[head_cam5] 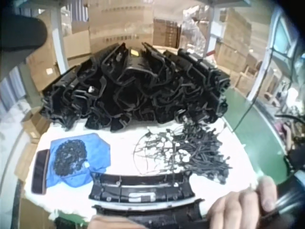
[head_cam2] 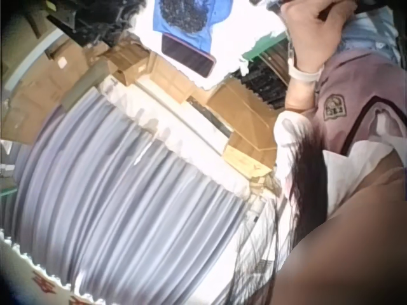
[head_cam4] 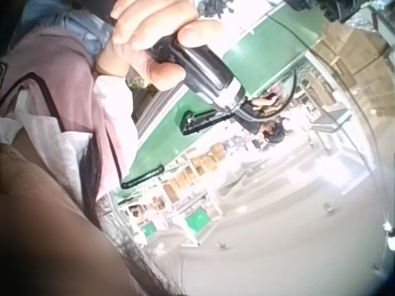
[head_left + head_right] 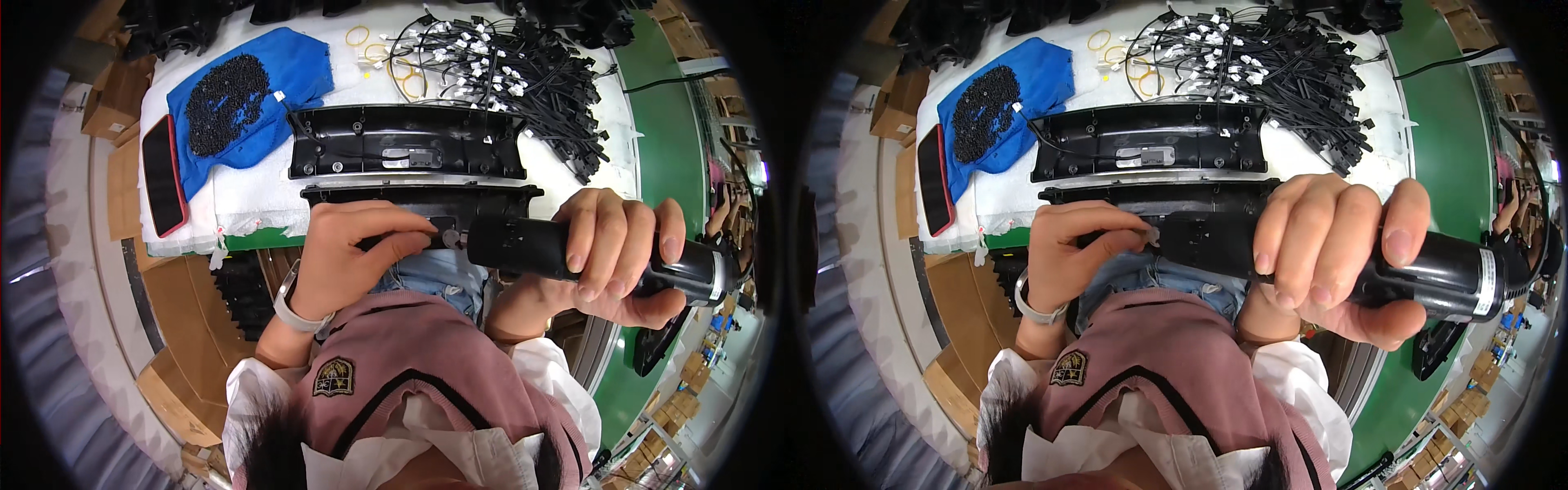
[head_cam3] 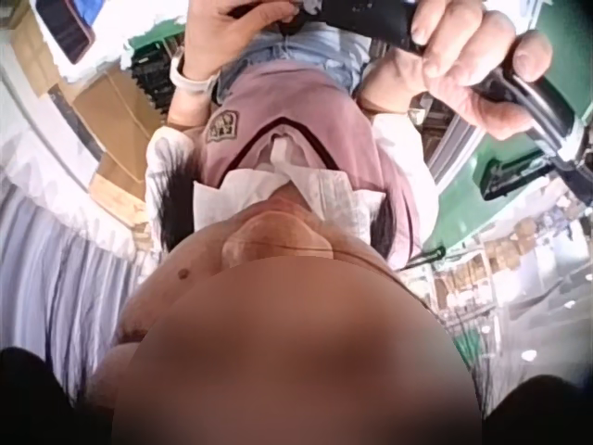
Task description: Assembling printer cartridge components by installing small parts and fastening them with an electric screwdriver.
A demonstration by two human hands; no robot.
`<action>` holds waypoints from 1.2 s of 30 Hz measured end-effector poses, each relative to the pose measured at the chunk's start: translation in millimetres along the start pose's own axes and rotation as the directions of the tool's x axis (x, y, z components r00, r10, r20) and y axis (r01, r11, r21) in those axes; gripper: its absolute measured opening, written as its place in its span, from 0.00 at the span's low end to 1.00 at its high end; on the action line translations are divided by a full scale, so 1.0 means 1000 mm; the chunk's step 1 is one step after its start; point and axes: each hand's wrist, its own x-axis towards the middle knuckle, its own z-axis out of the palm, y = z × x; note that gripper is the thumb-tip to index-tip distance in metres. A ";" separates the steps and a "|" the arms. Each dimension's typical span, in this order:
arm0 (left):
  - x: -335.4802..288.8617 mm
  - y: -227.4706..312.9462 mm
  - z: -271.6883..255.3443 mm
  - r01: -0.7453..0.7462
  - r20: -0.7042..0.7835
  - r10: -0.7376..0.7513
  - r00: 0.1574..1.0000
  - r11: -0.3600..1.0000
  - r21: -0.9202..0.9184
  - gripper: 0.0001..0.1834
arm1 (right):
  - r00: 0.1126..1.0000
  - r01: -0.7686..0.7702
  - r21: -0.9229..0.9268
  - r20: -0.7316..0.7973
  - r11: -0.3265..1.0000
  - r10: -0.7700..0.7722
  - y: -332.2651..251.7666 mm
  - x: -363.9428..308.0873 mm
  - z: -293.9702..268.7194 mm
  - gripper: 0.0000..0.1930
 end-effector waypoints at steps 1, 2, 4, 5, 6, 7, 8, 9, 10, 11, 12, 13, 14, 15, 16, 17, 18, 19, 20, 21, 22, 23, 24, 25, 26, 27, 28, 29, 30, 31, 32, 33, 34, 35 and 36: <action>0.001 0.000 0.000 -0.036 0.033 0.036 0.999 0.999 0.014 0.06 | 1.000 -0.023 0.003 -0.005 1.000 0.023 -0.002 0.000 -0.001 0.19; 0.000 -0.001 0.001 -0.061 0.055 0.060 0.997 0.998 0.019 0.06 | 0.998 -0.066 0.003 0.015 0.998 0.066 -0.005 0.000 -0.003 0.19; -0.001 -0.003 0.003 -0.100 0.102 0.096 0.990 0.994 0.038 0.06 | 0.992 -0.124 0.030 0.017 0.992 0.123 -0.007 0.001 -0.004 0.19; 0.000 -0.003 0.005 -0.137 0.148 0.129 0.981 0.989 0.048 0.06 | 0.990 -0.143 0.039 0.013 0.989 0.142 -0.009 0.001 -0.005 0.18; 0.000 -0.002 0.005 -0.113 0.179 0.102 0.979 0.992 0.052 0.06 | 0.991 -0.133 0.039 0.016 0.990 0.132 -0.010 0.000 -0.005 0.18; 0.001 -0.002 0.005 -0.120 0.183 0.108 0.977 0.991 0.059 0.06 | 0.993 -0.116 0.042 -0.023 0.992 0.117 -0.011 -0.002 -0.004 0.18; 0.003 -0.001 0.005 -0.120 0.200 0.110 0.974 0.992 0.036 0.07 | 0.993 -0.097 0.046 -0.060 0.994 0.100 -0.012 -0.003 -0.004 0.18; 0.006 0.001 0.005 -0.118 0.218 0.112 0.969 0.993 0.014 0.09 | 0.995 -0.086 0.047 -0.056 0.995 0.088 -0.015 -0.004 -0.005 0.18; 0.012 0.007 0.004 -0.111 0.229 0.107 0.967 0.994 0.003 0.11 | 0.994 -0.065 0.070 -0.086 0.995 0.071 -0.019 -0.005 -0.007 0.18; 0.022 0.013 0.002 -0.105 0.242 0.105 0.965 0.994 -0.012 0.13 | 0.992 -0.044 0.090 -0.117 0.995 0.054 -0.020 -0.006 -0.010 0.18; 0.031 0.021 -0.004 -0.146 0.212 0.131 0.968 0.988 0.054 0.17 | 0.990 -0.041 0.135 -0.125 0.990 0.058 -0.019 -0.006 -0.010 0.18; 0.042 0.015 -0.007 -0.129 0.104 0.129 0.986 0.992 -0.009 0.12 | 0.992 -0.040 0.148 -0.111 0.988 0.057 -0.019 -0.007 -0.011 0.18; 0.064 0.025 -0.008 -0.064 0.037 0.063 0.997 0.998 0.009 0.10 | 0.990 -0.037 0.137 -0.131 0.990 0.056 -0.022 -0.010 -0.013 0.18; 0.090 0.020 -0.010 -0.204 -0.026 0.209 0.978 0.971 0.127 0.09 | 0.988 -0.035 0.141 -0.141 0.989 0.055 -0.026 -0.011 -0.013 0.18; 0.115 0.018 -0.011 -0.230 -0.097 0.270 0.958 0.925 0.303 0.08 | 0.987 -0.024 0.114 -0.158 0.993 0.042 -0.028 -0.013 -0.010 0.18; 0.139 0.011 -0.016 -0.244 -0.129 0.329 0.936 0.866 0.436 0.08 | 0.985 -0.012 0.095 -0.172 0.995 0.028 -0.028 -0.015 -0.007 0.17; 0.167 -0.005 -0.022 -0.220 -0.117 0.406 0.906 0.689 0.690 0.08 | 0.986 -0.008 0.066 -0.164 0.998 0.019 -0.030 -0.017 -0.004 0.17; 0.188 -0.020 -0.027 -0.116 -0.114 0.363 0.925 0.555 0.824 0.10 | 0.988 -0.003 0.040 -0.157 0.999 0.009 -0.033 -0.018 0.000 0.17; 0.205 -0.030 -0.028 -0.066 -0.110 0.314 0.943 0.502 0.862 0.10 | 0.987 0.000 0.009 -0.158 1.000 0.002 -0.037 -0.021 0.003 0.17; 0.218 -0.034 -0.021 0.019 -0.123 0.225 0.967 0.416 0.909 0.11 | 0.986 0.004 -0.027 -0.164 1.000 -0.008 -0.042 -0.024 0.003 0.18; 0.225 -0.040 -0.018 0.002 -0.091 0.209 0.974 0.391 0.920 0.10 | 0.986 0.014 -0.056 -0.168 0.998 -0.023 -0.046 -0.028 0.003 0.18; 0.228 -0.043 -0.014 -0.016 -0.056 0.188 0.981 0.366 0.931 0.09 | 0.985 0.019 -0.061 -0.170 0.998 -0.030 -0.051 -0.032 0.001 0.18; 0.229 -0.047 -0.009 -0.050 -0.030 0.231 0.972 0.334 0.941 0.09 | 0.982 0.020 -0.098 -0.183 0.995 -0.038 -0.055 -0.037 -0.001 0.18; 0.231 -0.050 -0.008 -0.054 -0.027 0.232 0.972 0.333 0.941 0.09 | 0.979 0.019 -0.135 -0.197 0.991 -0.046 -0.058 -0.039 -0.003 0.18; 0.231 -0.052 -0.006 -0.069 -0.020 0.261 0.965 0.330 0.942 0.08 | 0.975 0.032 -0.144 -0.214 0.989 -0.063 -0.061 -0.042 -0.004 0.17; 0.231 -0.054 -0.006 -0.083 -0.016 0.288 0.958 0.326 0.942 0.08 | 0.973 0.031 -0.148 -0.221 0.988 -0.064 -0.064 -0.045 -0.006 0.17; 0.233 -0.054 -0.009 -0.068 -0.017 0.225 0.974 0.366 0.928 0.07 | 0.972 0.035 -0.138 -0.227 0.990 -0.066 -0.066 -0.047 -0.009 0.17; 0.231 -0.050 -0.012 -0.066 -0.020 0.204 0.979 0.406 0.912 0.07 | 0.970 0.040 -0.125 -0.233 0.991 -0.069 -0.067 -0.048 -0.011 0.17; 0.227 -0.046 -0.014 -0.065 -0.022 0.220 0.975 0.380 0.923 0.08 | 0.968 0.041 -0.114 -0.241 0.993 -0.068 -0.069 -0.050 -0.012 0.17; 0.223 -0.042 -0.016 -0.062 -0.024 0.234 0.972 0.354 0.933 0.08 | 0.967 0.037 -0.110 -0.248 0.993 -0.064 -0.070 -0.051 -0.012 0.17; 0.215 -0.031 -0.018 -0.070 -0.029 0.299 0.954 0.314 0.947 0.08 | 0.970 0.040 -0.109 -0.234 0.993 -0.065 -0.069 -0.051 -0.013 0.17; 0.209 -0.020 -0.022 -0.119 0.010 0.428 0.904 0.228 0.966 0.09 | 0.973 0.043 -0.109 -0.222 0.993 -0.066 -0.070 -0.052 -0.014 0.17; 0.201 -0.007 -0.026 -0.178 0.067 0.562 0.824 0.145 0.973 0.08 | 0.976 0.034 -0.113 -0.212 0.993 -0.057 -0.070 -0.051 -0.015 0.18; 0.192 0.008 -0.029 -0.226 0.129 0.676 0.725 0.057 0.972 0.07 | 0.973 0.024 -0.108 -0.224 0.994 -0.048 -0.069 -0.051 -0.016 0.18; 0.182 0.033 -0.026 -0.383 0.158 0.757 0.634 0.131 0.915 0.09 | 0.973 0.041 -0.122 -0.222 0.992 -0.068 -0.073 -0.051 -0.016 0.18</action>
